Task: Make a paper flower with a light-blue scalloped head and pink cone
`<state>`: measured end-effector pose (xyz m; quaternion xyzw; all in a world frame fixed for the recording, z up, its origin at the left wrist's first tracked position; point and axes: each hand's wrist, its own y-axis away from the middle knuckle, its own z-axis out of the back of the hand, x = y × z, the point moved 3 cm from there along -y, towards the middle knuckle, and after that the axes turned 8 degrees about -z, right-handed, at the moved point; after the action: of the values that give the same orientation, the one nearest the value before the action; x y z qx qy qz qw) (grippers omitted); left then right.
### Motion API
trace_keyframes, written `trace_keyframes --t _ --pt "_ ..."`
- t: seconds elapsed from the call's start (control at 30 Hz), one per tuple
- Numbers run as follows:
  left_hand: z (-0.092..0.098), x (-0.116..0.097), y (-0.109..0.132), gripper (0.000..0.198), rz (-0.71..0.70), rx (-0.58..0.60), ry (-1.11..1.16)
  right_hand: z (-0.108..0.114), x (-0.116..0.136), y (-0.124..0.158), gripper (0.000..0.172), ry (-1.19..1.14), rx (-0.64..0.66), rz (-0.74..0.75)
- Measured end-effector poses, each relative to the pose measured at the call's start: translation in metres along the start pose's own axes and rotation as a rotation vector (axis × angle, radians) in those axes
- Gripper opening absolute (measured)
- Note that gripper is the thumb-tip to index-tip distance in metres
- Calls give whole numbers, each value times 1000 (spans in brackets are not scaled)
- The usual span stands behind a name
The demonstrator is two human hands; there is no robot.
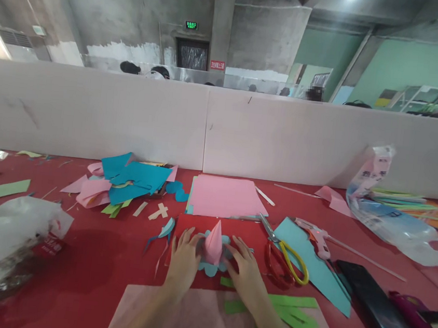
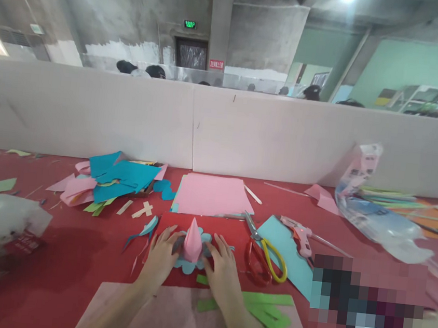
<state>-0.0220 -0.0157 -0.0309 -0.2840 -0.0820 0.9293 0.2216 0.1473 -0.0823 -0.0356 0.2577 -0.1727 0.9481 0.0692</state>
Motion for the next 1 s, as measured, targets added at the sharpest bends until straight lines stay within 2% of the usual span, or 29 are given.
trace_keyframes --t 0.13,0.23,0.3,0.33,0.47,0.57,0.63,0.8,1.0 --pt "3 3 -1 36 -18 -72 164 9 -3 -5 27 -148 -83 -38" --pt "11 -4 3 34 18 -164 422 16 -3 -9 26 -243 -82 -39" --pt "17 -13 7 37 34 -156 598 20 -2 -10 25 -280 -66 -40" --pt "19 -18 8 42 13 -107 641 21 -2 -10 25 -290 -57 -48" --pt "24 -24 5 65 -163 76 488 23 -2 -10 22 -310 -57 -87" --pt "18 -13 -1 71 -179 214 388 20 0 -9 18 -325 -27 -98" --pt "13 -6 -2 70 -182 262 363 17 2 -7 18 -332 12 -112" --pt "2 1 3 67 -234 252 269 10 2 -5 19 -341 89 -148" --pt "0 1 6 66 -236 217 222 6 2 -5 18 -318 114 -163"
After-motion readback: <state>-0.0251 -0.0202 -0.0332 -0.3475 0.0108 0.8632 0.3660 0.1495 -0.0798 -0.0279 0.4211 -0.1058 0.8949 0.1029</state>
